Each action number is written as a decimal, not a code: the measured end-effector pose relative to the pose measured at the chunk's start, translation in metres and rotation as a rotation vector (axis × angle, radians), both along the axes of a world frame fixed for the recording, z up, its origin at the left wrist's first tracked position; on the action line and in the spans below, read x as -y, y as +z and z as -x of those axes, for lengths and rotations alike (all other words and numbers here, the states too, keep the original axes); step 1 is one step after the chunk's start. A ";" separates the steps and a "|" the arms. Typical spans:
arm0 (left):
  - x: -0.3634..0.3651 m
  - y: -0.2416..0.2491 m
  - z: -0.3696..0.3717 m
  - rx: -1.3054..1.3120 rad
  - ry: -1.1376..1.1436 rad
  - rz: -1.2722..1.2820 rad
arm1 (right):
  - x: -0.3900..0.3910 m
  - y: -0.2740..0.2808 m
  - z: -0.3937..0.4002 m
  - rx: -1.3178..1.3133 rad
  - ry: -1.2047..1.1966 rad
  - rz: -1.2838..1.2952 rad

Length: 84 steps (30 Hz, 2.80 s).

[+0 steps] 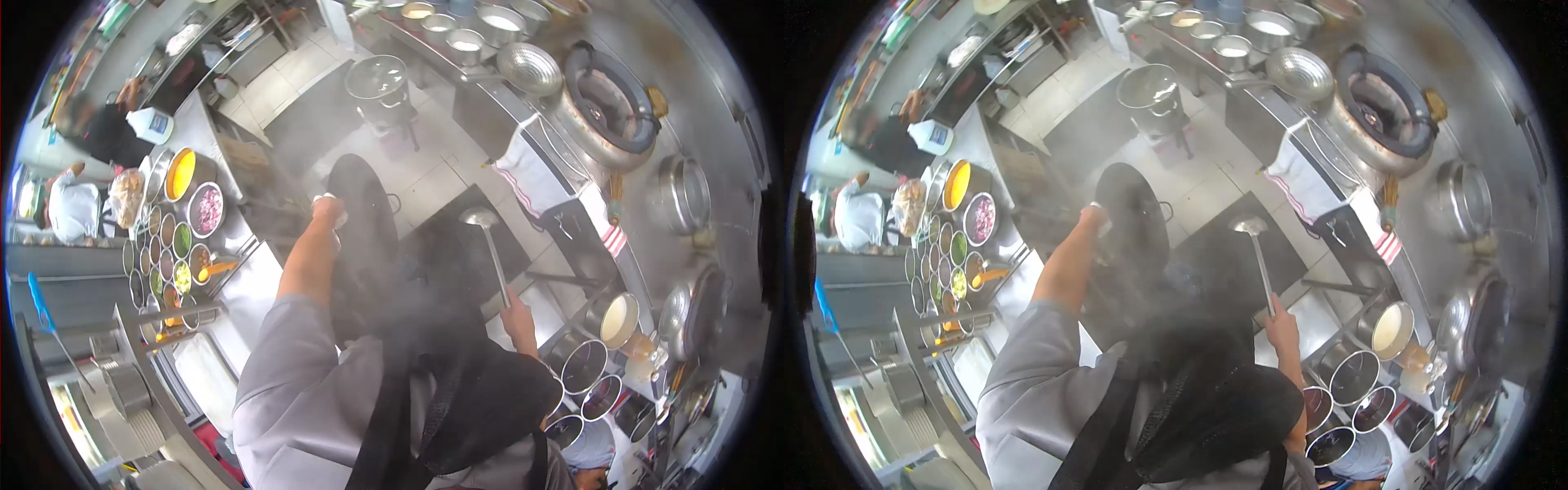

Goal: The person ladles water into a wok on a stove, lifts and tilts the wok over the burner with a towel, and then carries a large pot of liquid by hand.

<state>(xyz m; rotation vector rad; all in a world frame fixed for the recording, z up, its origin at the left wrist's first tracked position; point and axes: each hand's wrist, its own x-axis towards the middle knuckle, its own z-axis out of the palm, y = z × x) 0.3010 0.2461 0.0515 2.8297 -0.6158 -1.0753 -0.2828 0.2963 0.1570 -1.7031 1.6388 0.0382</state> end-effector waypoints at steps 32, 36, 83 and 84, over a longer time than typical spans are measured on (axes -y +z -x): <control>-0.136 0.130 0.124 -0.960 0.500 0.714 | -0.006 0.130 -0.011 0.701 -0.576 0.306; -0.092 0.183 0.161 -1.021 0.393 0.789 | 0.031 0.146 -0.004 0.848 -0.669 0.482; 0.521 0.097 0.469 -1.029 0.145 1.008 | 0.390 0.176 0.537 0.919 -1.217 0.887; 0.507 0.105 0.454 -0.971 0.199 1.008 | 0.393 0.178 0.534 0.907 -1.185 0.861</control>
